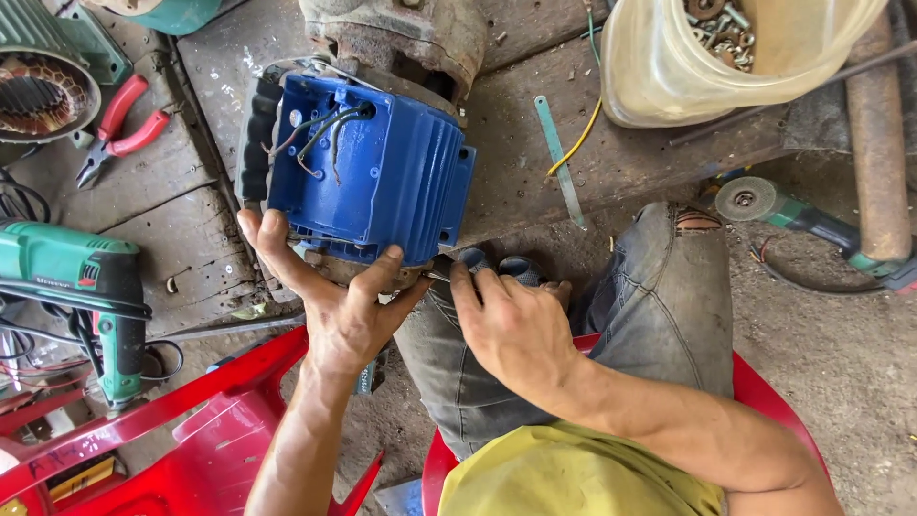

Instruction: Connecting internal electrical wires to the terminal block of an electric water pump motor using a screwdriver.

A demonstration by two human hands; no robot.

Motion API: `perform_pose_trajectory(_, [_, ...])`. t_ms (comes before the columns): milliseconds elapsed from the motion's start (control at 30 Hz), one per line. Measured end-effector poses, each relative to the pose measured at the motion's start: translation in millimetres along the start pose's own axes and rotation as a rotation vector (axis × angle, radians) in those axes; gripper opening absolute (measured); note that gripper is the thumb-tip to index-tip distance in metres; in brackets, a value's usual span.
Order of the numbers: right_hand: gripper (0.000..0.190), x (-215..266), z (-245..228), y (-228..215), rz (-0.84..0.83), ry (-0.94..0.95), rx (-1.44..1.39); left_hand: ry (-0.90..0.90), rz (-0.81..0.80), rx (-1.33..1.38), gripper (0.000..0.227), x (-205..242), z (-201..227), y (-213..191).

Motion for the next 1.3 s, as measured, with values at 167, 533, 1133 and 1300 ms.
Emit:
perform_pose_trajectory(167, [0.033, -27.6, -7.7, -24.1, -0.164, -0.089, 0.179, -0.04, 0.011, -0.002, 0.076, 1.5, 0.7, -0.6])
perform_pose_trajectory(533, [0.016, -25.3, -10.0, -20.3, -0.05, -0.065, 0.174, -0.079, -0.037, -0.025, 0.076, 8.6, 3.1, -7.5])
perform_pose_trajectory(1133, [0.024, -4.3, 17.6, 29.9, 0.354, -0.017, -0.028, -0.006, -0.004, 0.0, 0.064, 0.6, -1.8, -1.0])
perform_pose_trajectory(1300, [0.025, 8.0, 13.3, 56.7, 0.502, -0.012, -0.202, 0.036, 0.009, -0.053, 0.096, 2.0, -8.6, 3.5])
Point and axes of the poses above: each hand's wrist, its own x-axis away from the middle knuckle, its own y-axis out of the palm, z = x × y, the point moved 1 cm from there along -x, towards the middle knuckle, and after that the axes turned 7 degrees about x, right-handed, at the moved point
